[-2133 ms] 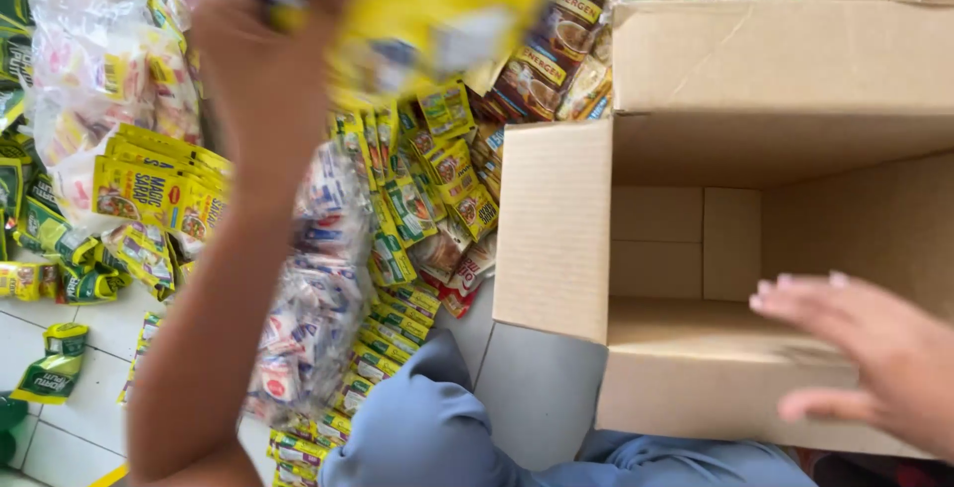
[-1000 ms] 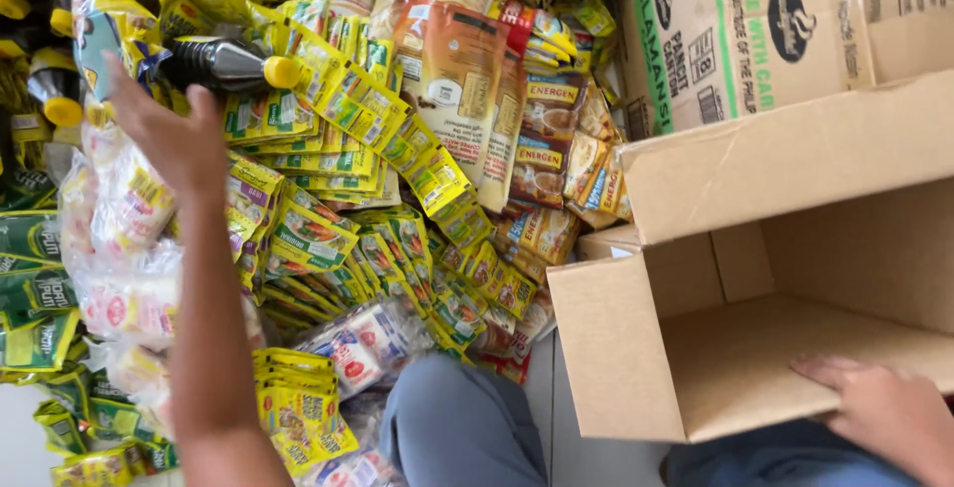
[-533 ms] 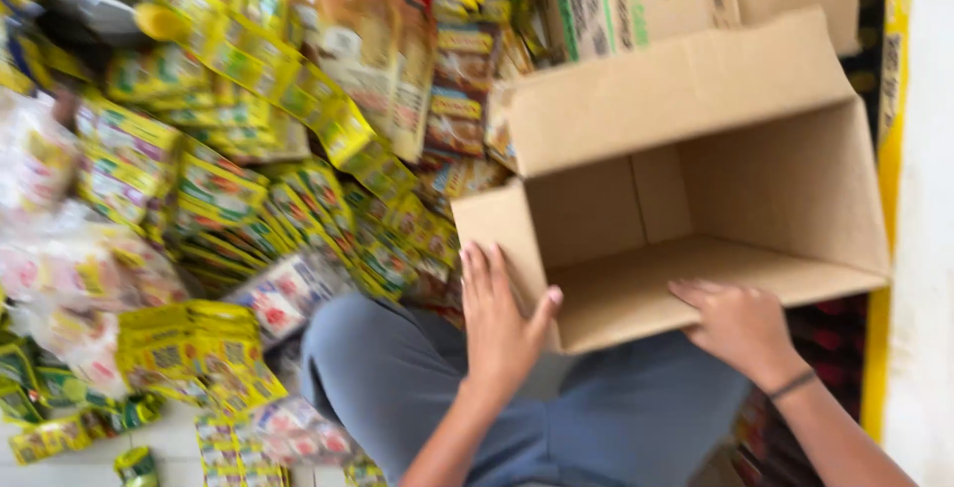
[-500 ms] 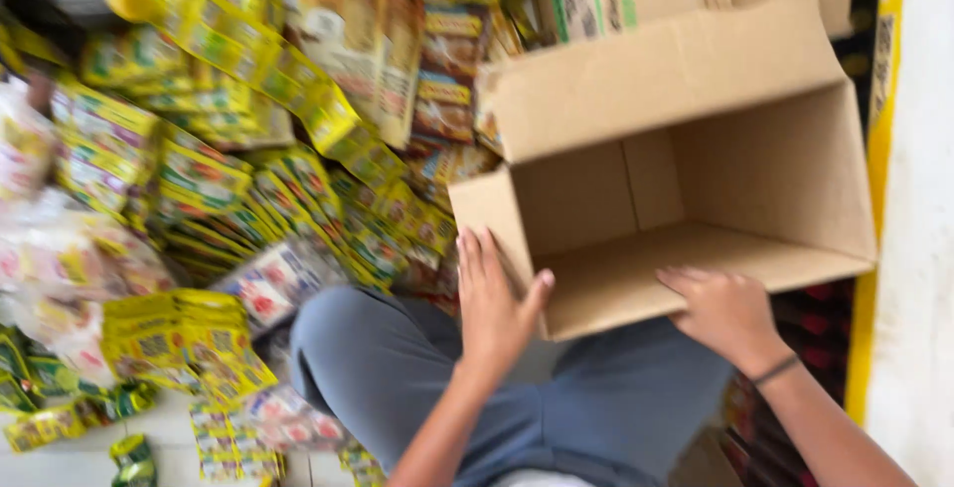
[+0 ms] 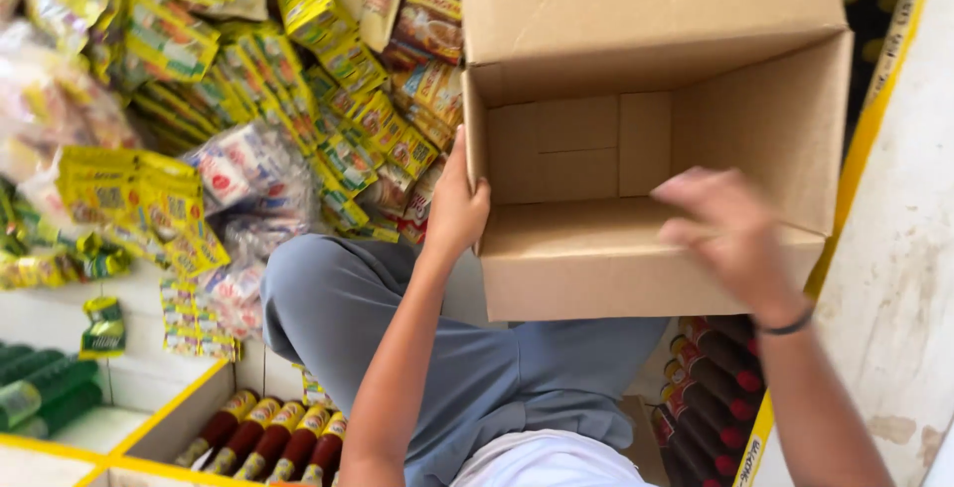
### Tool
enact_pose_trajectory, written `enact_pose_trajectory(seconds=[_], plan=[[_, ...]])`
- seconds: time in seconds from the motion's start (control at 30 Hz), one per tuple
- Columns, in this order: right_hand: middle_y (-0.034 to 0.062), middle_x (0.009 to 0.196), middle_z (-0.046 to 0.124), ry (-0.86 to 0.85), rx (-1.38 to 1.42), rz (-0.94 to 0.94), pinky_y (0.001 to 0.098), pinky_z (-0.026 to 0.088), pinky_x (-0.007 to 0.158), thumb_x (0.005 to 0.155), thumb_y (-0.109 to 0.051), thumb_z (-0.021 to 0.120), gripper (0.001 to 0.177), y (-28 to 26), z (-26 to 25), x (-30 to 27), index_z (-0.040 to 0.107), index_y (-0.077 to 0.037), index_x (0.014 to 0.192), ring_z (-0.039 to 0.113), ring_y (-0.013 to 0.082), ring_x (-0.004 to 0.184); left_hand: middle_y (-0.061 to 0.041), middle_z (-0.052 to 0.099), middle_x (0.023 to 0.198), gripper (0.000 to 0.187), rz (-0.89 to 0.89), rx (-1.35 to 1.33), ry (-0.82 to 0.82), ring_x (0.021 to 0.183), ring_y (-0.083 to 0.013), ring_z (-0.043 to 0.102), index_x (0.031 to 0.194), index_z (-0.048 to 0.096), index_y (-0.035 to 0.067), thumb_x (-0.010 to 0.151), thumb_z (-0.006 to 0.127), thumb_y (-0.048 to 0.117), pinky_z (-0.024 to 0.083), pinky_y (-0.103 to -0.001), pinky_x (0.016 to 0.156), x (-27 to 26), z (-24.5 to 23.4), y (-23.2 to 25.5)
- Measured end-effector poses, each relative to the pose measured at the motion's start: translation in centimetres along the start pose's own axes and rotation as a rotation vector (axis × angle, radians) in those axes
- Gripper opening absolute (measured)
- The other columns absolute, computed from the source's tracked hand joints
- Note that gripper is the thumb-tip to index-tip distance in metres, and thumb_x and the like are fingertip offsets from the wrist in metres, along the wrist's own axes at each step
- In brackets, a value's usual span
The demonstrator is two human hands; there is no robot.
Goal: Packing food seasoning sachets from a floor-level pile into a cardboard box.
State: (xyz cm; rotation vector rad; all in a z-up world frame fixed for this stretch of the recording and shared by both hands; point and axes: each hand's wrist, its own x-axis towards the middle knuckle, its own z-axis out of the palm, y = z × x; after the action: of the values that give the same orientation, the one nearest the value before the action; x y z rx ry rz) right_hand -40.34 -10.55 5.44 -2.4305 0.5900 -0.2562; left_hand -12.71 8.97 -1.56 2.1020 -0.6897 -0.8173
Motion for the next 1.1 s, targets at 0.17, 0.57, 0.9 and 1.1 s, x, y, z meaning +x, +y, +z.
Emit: enact_pose_trajectory(seconds=[0.17, 0.57, 0.9, 1.1], plan=[[0.0269, 0.141, 0.052, 0.242, -0.619, 0.229, 0.0466, 0.052, 0.105, 0.084, -0.022, 0.089, 0.067, 5.7, -3.8, 2.9, 0.059, 0.003, 0.14, 0.057, 0.0418, 0.125, -0.03, 0.063, 0.13, 0.076, -0.012, 0.142, -0.005, 0.117, -0.0463, 0.061, 0.158, 0.032, 0.006, 0.087, 0.061, 0.006, 0.049, -0.048, 0.099, 0.4, -0.6, 1.3], [0.031, 0.114, 0.071, 0.224, -0.168, 0.679, 0.0475, 0.053, 0.096, 0.11, -0.017, 0.076, 0.032, 15.1, -1.4, -1.1, 0.068, 0.01, 0.124, 0.069, 0.0442, 0.109, -0.024, 0.063, 0.14, 0.053, 0.209, 0.087, 0.267, 0.126, -0.04, 0.064, 0.148, 0.051, 0.002, 0.098, 0.066, 0.014, 0.053, -0.043, 0.102, -1.2, 1.0, 0.9], [0.0303, 0.108, 0.067, 0.318, -0.011, 0.446, 0.0439, 0.053, 0.085, 0.101, -0.02, 0.075, 0.047, 19.8, -0.2, -1.7, 0.058, 0.018, 0.123, 0.067, 0.0351, 0.097, -0.029, 0.055, 0.143, 0.073, 0.143, -0.017, 0.237, 0.131, -0.0431, 0.059, 0.153, 0.034, -0.004, 0.096, 0.071, 0.024, 0.048, -0.044, 0.107, -0.9, 3.1, 0.9], [0.0351, 0.089, 0.067, 0.058, -0.314, 0.848, 0.0543, 0.054, 0.079, 0.106, -0.045, 0.063, 0.058, 38.1, 3.6, -8.9, 0.069, 0.012, 0.112, 0.07, 0.0427, 0.085, -0.028, 0.045, 0.155, 0.069, 0.083, 0.065, 0.191, 0.136, -0.0468, 0.051, 0.159, 0.027, -0.002, 0.099, 0.058, 0.014, 0.046, -0.046, 0.109, -1.4, 2.4, 1.3]])
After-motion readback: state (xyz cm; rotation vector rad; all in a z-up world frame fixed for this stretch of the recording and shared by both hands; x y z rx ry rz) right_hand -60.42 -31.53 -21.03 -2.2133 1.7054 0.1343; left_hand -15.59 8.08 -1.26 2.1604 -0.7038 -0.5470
